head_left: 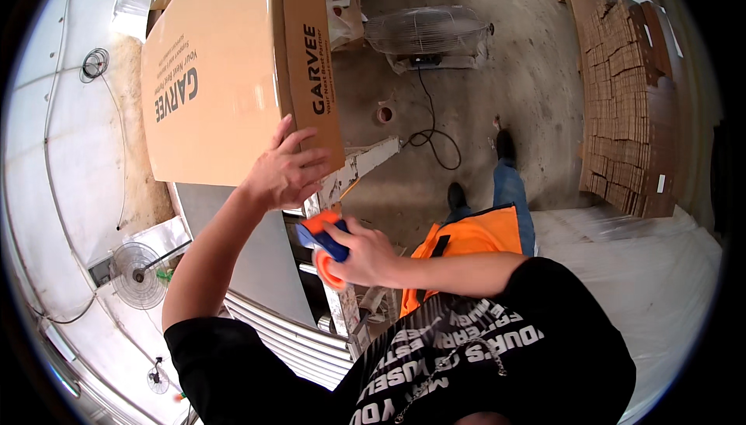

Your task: The person assembles and seals large cardboard boxes on a conveyor belt, inserting foam sheets and using a tape dispenser to secure the flaps.

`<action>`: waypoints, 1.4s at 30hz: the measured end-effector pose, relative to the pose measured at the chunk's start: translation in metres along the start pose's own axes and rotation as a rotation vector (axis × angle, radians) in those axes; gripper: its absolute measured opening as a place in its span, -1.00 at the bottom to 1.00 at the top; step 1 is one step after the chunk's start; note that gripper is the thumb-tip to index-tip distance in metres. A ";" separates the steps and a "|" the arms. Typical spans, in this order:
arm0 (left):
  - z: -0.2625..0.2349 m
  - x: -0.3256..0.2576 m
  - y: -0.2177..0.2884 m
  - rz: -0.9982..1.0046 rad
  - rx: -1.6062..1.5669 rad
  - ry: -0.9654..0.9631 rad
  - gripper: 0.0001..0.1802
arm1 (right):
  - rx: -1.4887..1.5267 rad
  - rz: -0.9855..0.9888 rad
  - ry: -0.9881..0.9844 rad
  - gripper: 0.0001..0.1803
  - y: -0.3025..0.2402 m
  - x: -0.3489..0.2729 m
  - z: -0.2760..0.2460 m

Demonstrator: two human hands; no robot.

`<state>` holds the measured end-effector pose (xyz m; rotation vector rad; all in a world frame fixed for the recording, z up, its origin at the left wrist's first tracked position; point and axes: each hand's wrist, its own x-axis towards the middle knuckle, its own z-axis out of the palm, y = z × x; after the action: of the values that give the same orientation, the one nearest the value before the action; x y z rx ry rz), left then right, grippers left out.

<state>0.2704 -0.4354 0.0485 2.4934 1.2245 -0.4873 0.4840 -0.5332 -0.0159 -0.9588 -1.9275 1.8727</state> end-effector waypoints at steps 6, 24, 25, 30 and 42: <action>-0.004 0.005 0.000 0.087 0.127 -0.017 -0.40 | -0.166 0.000 -0.104 -0.54 -0.007 0.102 0.071; 0.041 -0.012 0.002 0.014 0.045 0.553 0.05 | 0.314 -0.079 0.191 -0.33 0.083 0.043 -0.027; 0.036 -0.013 0.004 0.026 0.097 0.517 0.02 | 0.290 -0.084 0.199 -0.34 0.087 0.024 0.003; 0.032 -0.017 0.011 0.074 0.177 0.368 -0.39 | 0.074 -0.077 0.411 -0.54 0.043 0.066 0.054; 0.019 -0.006 0.011 0.120 0.101 0.414 -0.72 | -0.563 -0.151 -0.388 -0.48 0.088 0.054 -0.163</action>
<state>0.2734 -0.4538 0.0359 2.8281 1.2005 0.0026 0.5684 -0.3785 -0.0954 -0.5763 -2.7619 1.5383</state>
